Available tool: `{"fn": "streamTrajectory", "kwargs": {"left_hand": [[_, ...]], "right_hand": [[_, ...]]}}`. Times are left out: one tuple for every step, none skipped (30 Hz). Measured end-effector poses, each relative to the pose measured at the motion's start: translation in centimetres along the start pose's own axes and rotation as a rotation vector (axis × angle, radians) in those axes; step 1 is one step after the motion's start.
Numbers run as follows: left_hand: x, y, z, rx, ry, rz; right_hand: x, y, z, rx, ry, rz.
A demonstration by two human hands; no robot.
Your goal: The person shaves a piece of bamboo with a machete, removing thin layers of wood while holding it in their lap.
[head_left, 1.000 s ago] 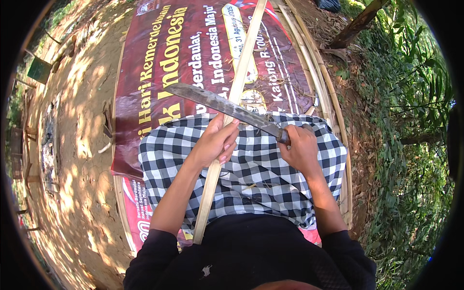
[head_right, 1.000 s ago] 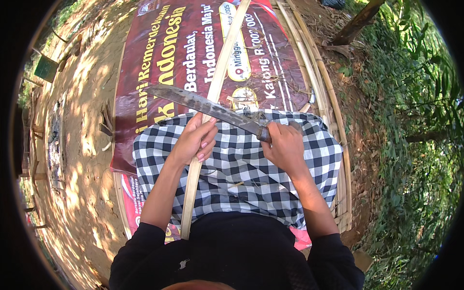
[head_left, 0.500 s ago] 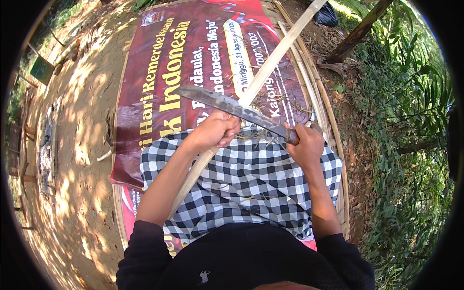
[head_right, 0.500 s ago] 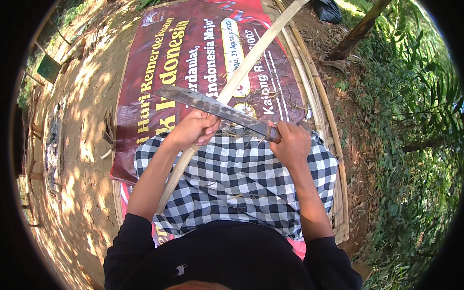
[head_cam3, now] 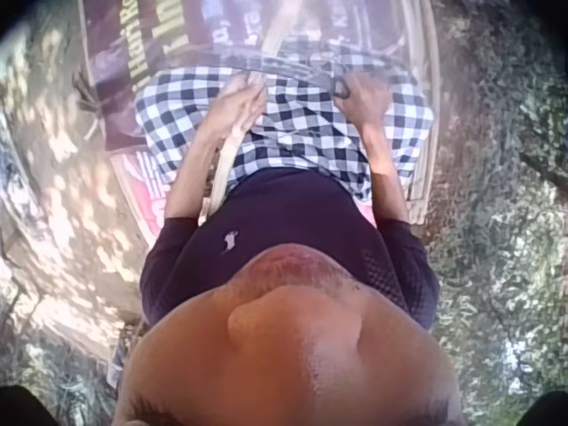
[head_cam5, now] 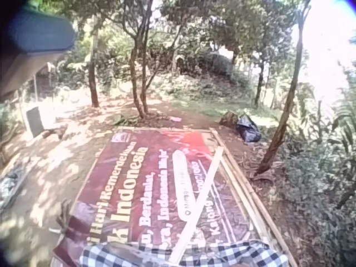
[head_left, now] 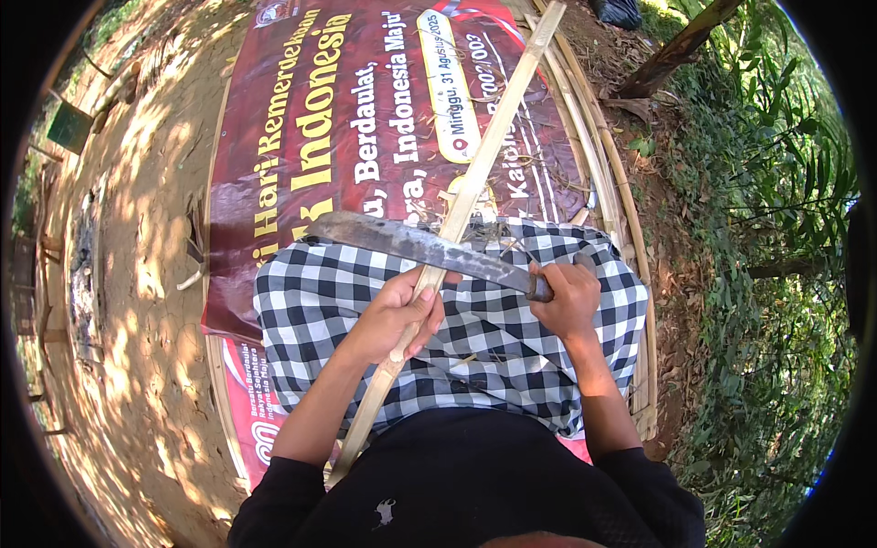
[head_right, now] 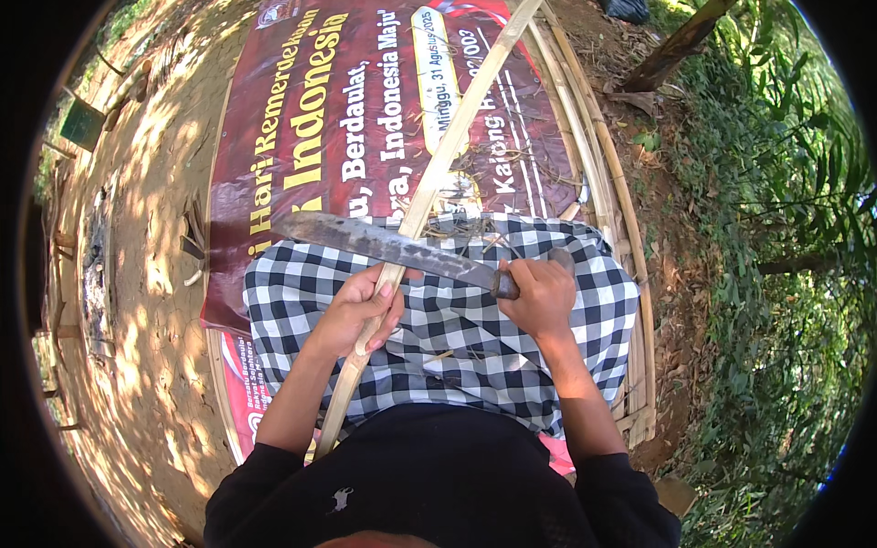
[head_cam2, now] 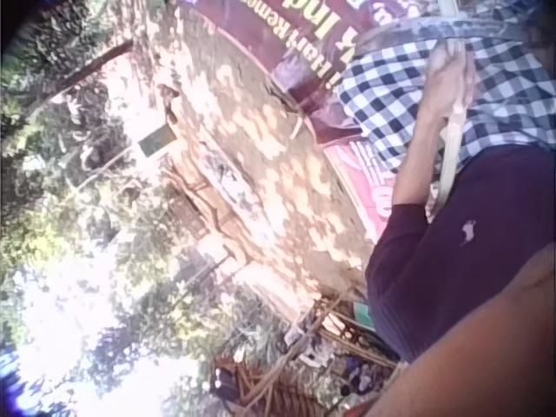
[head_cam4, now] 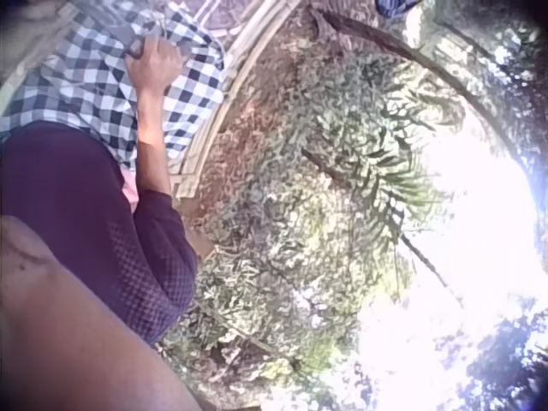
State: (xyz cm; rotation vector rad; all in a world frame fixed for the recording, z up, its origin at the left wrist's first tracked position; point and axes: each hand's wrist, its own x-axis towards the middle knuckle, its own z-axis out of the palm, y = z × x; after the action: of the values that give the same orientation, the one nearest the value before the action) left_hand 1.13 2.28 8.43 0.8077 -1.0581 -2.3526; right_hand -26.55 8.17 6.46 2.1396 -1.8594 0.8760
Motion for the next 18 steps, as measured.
{"fn": "streamTrajectory", "kwargs": {"left_hand": [[-0.1,-0.3,0.0,-0.008,0.008,-0.009],[-0.1,-0.7,0.1,-0.016,0.015,-0.019],[0.0,-1.2,0.0,-0.028,0.019,-0.03],[0.1,-1.5,0.0,0.01,0.0,-0.032],[-0.2,-1.7,0.2,0.022,-0.023,-0.039],[-0.7,-1.4,0.8,0.036,-0.039,-0.045],[-1.1,-1.5,1.3,0.046,-0.061,-0.054],[-1.2,-1.7,1.6,0.059,-0.049,-0.037],[-0.9,-1.8,1.7,0.038,-0.026,-0.033],[-0.6,-1.9,1.8,0.018,-0.003,-0.028],[-0.3,-2.0,1.8,-0.003,0.02,-0.024],[-0.2,-1.9,1.4,-0.01,0.013,0.001],[-0.2,-1.9,1.2,-0.018,-0.008,0.0],[-0.3,-2.0,1.0,-0.026,-0.03,-0.001],[-0.5,-2.0,0.9,-0.032,-0.047,-0.001],[-0.9,-2.2,0.9,-0.015,-0.056,-0.063],[-1.3,-2.4,1.0,0.009,-0.051,-0.079],[-1.8,-2.5,1.3,0.032,-0.046,-0.097]], "right_hand": [[-0.4,-0.3,0.3,0.026,-0.004,-0.016],[-0.7,-0.5,0.5,-0.004,-0.041,-0.032],[-0.8,-0.5,0.6,0.004,-0.047,-0.044],[-0.8,-0.2,0.7,0.011,-0.053,-0.055],[-0.6,0.1,0.7,0.019,-0.059,-0.066],[0.0,0.9,0.4,0.01,-0.061,-0.067],[0.3,2.1,0.3,-0.014,-0.058,-0.017],[0.6,3.5,0.3,-0.038,-0.055,0.033],[1.1,4.1,0.2,-0.069,-0.05,0.078],[1.2,4.0,0.4,-0.068,-0.03,0.052],[0.8,3.0,0.7,-0.069,-0.051,0.074],[0.8,1.6,0.7,-0.028,-0.079,0.099],[0.5,0.1,0.7,0.015,-0.108,0.13],[-0.1,-0.4,1.0,0.097,-0.123,0.074],[0.0,-0.2,1.0,0.081,-0.112,-0.01],[0.3,0.3,0.8,0.066,-0.1,-0.093],[0.5,1.1,0.6,0.05,-0.088,-0.177],[1.0,3.0,0.5,0.001,-0.025,-0.159]]}}
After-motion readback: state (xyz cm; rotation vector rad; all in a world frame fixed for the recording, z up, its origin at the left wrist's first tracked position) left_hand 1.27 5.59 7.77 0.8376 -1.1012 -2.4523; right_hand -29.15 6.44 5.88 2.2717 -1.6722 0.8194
